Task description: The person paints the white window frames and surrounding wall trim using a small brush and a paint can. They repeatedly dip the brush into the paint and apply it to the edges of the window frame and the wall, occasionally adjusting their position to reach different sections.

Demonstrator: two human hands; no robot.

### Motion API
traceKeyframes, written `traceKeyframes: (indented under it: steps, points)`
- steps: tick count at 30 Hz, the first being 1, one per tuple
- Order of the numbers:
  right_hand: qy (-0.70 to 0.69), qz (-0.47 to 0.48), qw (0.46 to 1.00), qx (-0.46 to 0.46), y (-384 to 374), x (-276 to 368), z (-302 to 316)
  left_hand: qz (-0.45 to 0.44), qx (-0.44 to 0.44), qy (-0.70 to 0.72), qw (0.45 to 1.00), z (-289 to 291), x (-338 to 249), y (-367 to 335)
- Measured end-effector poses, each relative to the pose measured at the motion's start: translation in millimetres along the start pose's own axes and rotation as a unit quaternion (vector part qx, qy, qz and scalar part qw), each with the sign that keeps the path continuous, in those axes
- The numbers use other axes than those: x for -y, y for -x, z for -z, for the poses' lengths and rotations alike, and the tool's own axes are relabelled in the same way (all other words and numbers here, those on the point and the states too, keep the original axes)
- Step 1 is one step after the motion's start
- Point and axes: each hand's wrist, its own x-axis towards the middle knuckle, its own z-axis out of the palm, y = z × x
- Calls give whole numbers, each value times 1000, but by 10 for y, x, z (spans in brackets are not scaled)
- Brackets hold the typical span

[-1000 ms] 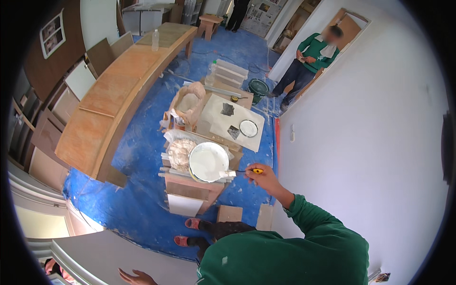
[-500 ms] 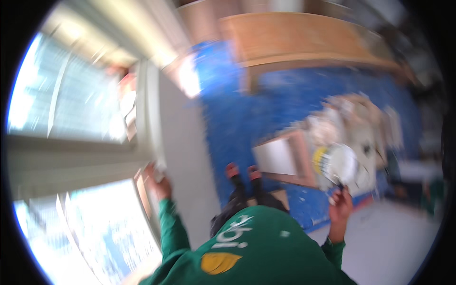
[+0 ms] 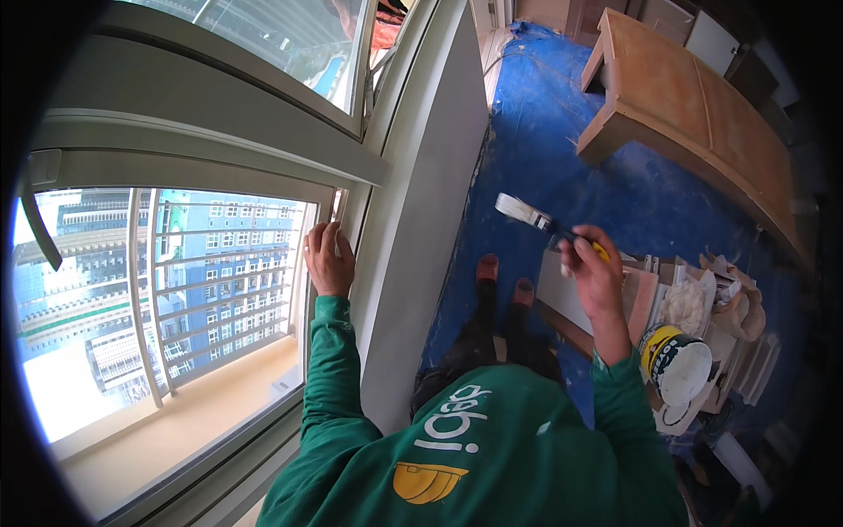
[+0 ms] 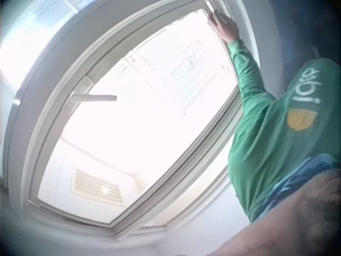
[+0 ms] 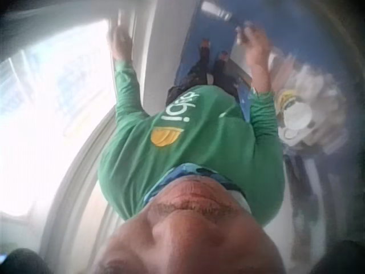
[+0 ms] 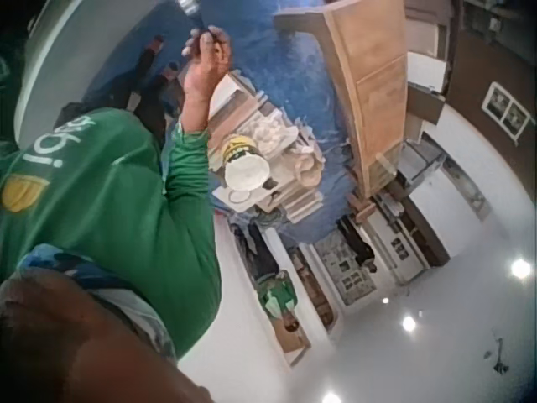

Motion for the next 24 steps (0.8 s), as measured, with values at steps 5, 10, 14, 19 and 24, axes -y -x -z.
traceKeyframes:
  steps: [5, 10, 14, 19, 24]
  points:
    - [75, 39, 996, 40, -830, -297, -650, -29, 56, 8, 998, -99, 74, -35]
    - [152, 100, 982, 46, -1295, -579, -1080, -71, 119, 34, 990, -152, 113, 5]
    - [277, 194, 940, 40, -1592, -717, -1216, -64, 128, 48, 989, -173, 193, -41]
    - [362, 284, 887, 32, -1881, -752, -1359, -68, 122, 58, 989, -248, 231, -16]
    - [400, 295, 866, 58, -2084, -781, -1423, -59, 154, 75, 983, -226, 258, -60]
